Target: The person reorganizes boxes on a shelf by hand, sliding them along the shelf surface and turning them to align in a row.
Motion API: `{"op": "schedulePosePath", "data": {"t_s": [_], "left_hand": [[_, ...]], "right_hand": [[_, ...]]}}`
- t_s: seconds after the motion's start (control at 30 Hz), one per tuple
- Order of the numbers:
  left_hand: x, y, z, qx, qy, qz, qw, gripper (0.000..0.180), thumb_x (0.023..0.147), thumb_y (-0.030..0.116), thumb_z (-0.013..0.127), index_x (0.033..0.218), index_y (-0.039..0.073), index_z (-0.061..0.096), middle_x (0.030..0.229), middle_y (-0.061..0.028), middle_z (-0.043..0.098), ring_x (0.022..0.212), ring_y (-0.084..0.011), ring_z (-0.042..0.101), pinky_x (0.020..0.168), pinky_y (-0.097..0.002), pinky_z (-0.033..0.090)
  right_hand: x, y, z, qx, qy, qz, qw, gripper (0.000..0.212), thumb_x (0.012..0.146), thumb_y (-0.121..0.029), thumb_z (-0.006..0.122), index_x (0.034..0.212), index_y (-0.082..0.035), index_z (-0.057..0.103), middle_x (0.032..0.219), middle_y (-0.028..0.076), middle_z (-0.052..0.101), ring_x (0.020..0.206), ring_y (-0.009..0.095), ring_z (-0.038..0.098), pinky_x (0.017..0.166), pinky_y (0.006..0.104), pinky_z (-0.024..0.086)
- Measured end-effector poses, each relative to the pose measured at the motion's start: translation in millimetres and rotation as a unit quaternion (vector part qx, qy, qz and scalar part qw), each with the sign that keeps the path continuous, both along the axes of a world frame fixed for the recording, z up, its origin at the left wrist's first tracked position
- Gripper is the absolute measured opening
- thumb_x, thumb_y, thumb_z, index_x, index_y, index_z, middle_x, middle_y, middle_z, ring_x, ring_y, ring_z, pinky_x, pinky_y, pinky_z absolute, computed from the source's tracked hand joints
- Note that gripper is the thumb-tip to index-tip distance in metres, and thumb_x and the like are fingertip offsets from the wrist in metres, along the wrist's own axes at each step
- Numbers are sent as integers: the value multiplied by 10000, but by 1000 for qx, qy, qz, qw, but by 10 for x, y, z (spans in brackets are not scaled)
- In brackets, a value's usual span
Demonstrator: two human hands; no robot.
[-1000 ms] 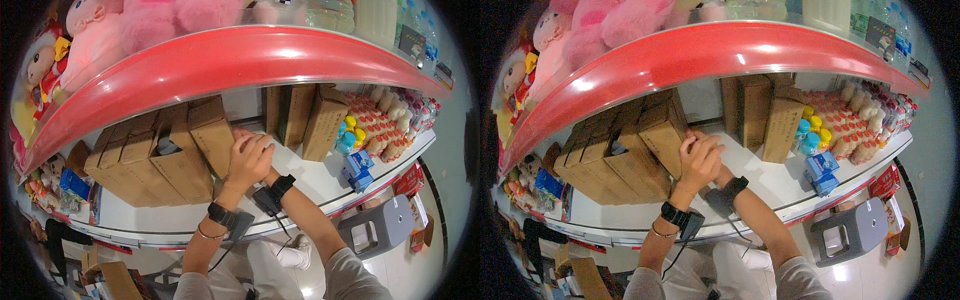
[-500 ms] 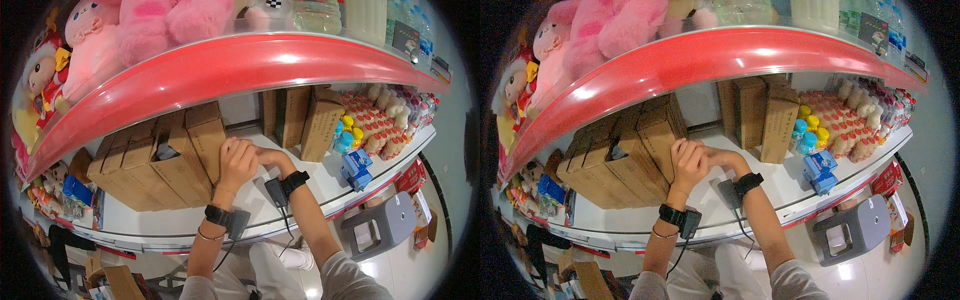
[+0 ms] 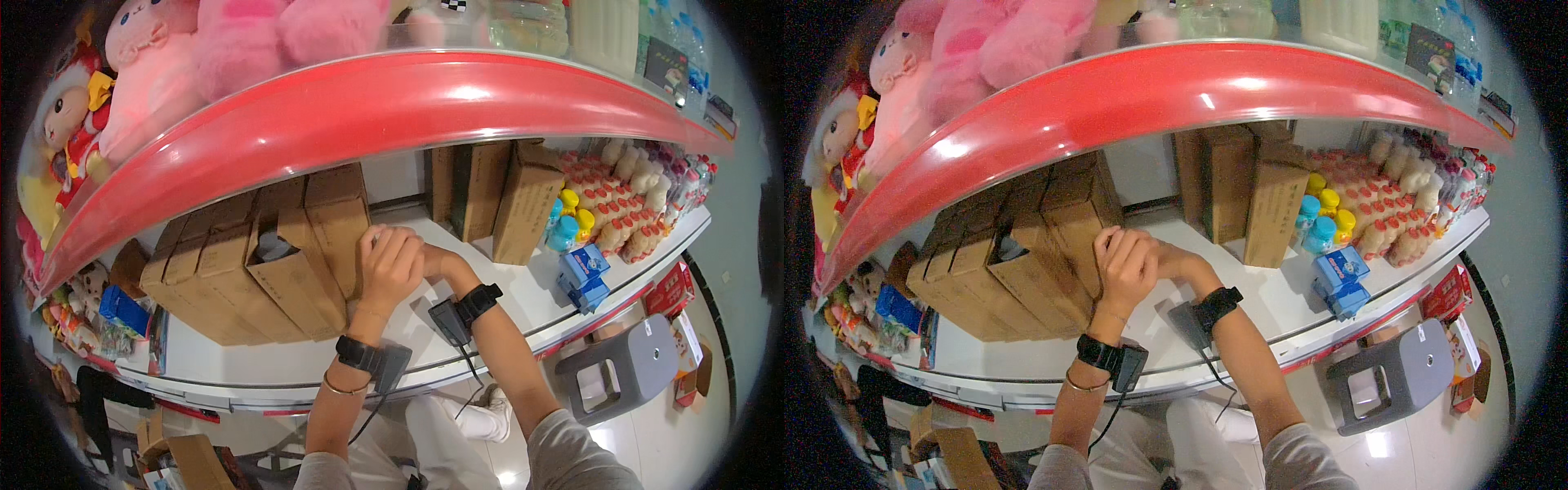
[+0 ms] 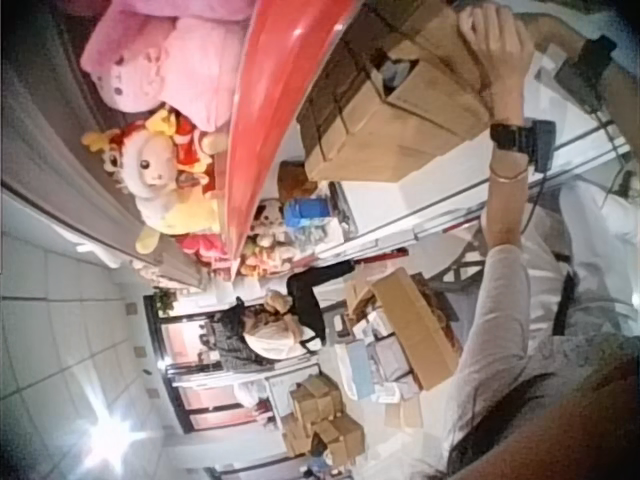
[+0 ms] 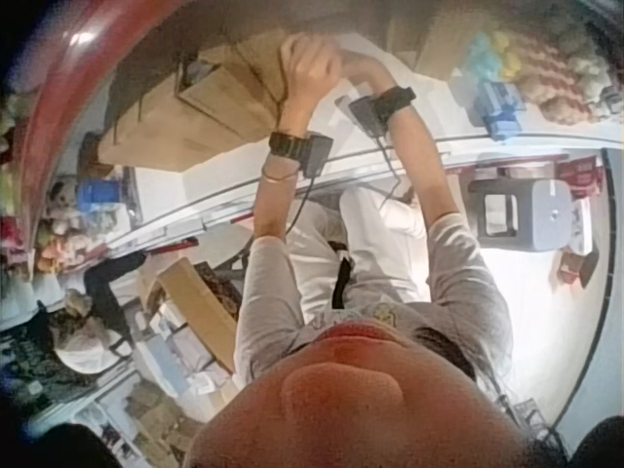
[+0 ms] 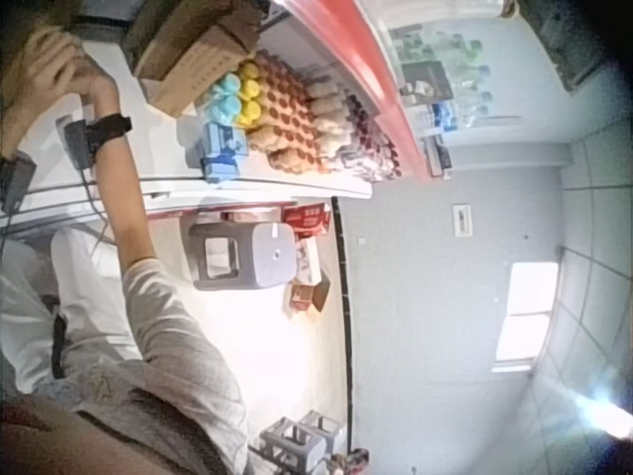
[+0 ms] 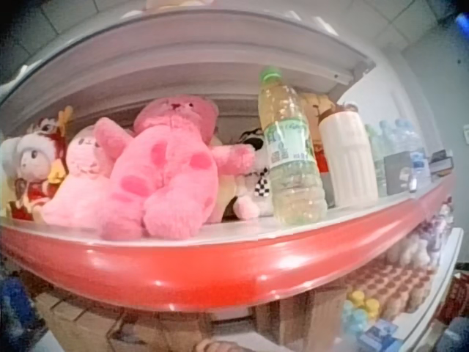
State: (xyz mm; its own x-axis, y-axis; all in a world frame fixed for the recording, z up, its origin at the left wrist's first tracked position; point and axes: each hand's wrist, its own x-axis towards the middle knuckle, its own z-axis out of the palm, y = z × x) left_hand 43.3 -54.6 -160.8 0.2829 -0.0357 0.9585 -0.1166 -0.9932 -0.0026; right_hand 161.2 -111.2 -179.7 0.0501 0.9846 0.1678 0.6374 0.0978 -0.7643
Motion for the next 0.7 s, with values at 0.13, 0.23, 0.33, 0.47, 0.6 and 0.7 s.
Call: {"op": "schedulePosePath", "data": {"t_s": [0.13, 0.23, 0.33, 0.47, 0.6, 0.7], "left_hand": [[16, -13, 14, -5, 6, -1, 1000, 50, 690, 1, 559, 692, 50, 570, 756, -51, 567, 710, -216, 529, 861, -367, 340], [15, 9, 5, -11, 9, -4, 1000, 52, 688, -7, 556, 703, 41, 570, 753, -53, 564, 719, -220, 529, 849, -372, 345], [48, 15, -10, -10, 8, -9, 1000, 53, 688, -12, 552, 705, 37, 565, 748, -60, 560, 728, -225, 529, 837, -375, 353], [36, 38, -15, -16, 15, -8, 1000, 52, 683, -17, 549, 697, 33, 555, 756, -66, 557, 733, -233, 526, 835, -371, 358], [37, 5, 1, -12, 15, 7, 1000, 52, 681, -16, 551, 684, 35, 544, 754, -60, 552, 722, -234, 518, 840, -367, 359], [60, 3, -8, -13, 12, -10, 1000, 55, 683, -14, 551, 680, 40, 542, 745, -53, 549, 717, -230, 515, 839, -369, 359]], "right_hand": [[81, 60, -95, 35, -23, -1, 999, 436, 724, -263, 657, 1103, -74, 555, 1099, 146, 576, 1016, 260, 531, 868, 337, 412], [44, 17, -43, 17, -2, -5, 1000, 444, 728, -295, 642, 1091, -54, 557, 1054, 131, 593, 944, 241, 551, 799, 341, 450], [45, 41, -58, -121, 15, -73, 990, 464, 734, -317, 621, 1096, -37, 546, 999, 113, 604, 876, 221, 556, 711, 341, 481], [21, 9, 8, -122, 4, -53, 991, 491, 737, -334, 608, 1113, -28, 532, 968, 92, 603, 822, 199, 543, 653, 345, 489], [70, 16, 5, 32, 2, -32, 999, 394, 733, -294, 611, 1015, -22, 567, 945, 163, 611, 824, 262, 574, 664, 371, 480], [218, 131, -128, 154, -162, -134, 965, 329, 726, -235, 602, 968, -16, 565, 908, 209, 596, 792, 322, 567, 689, 409, 465]]}}
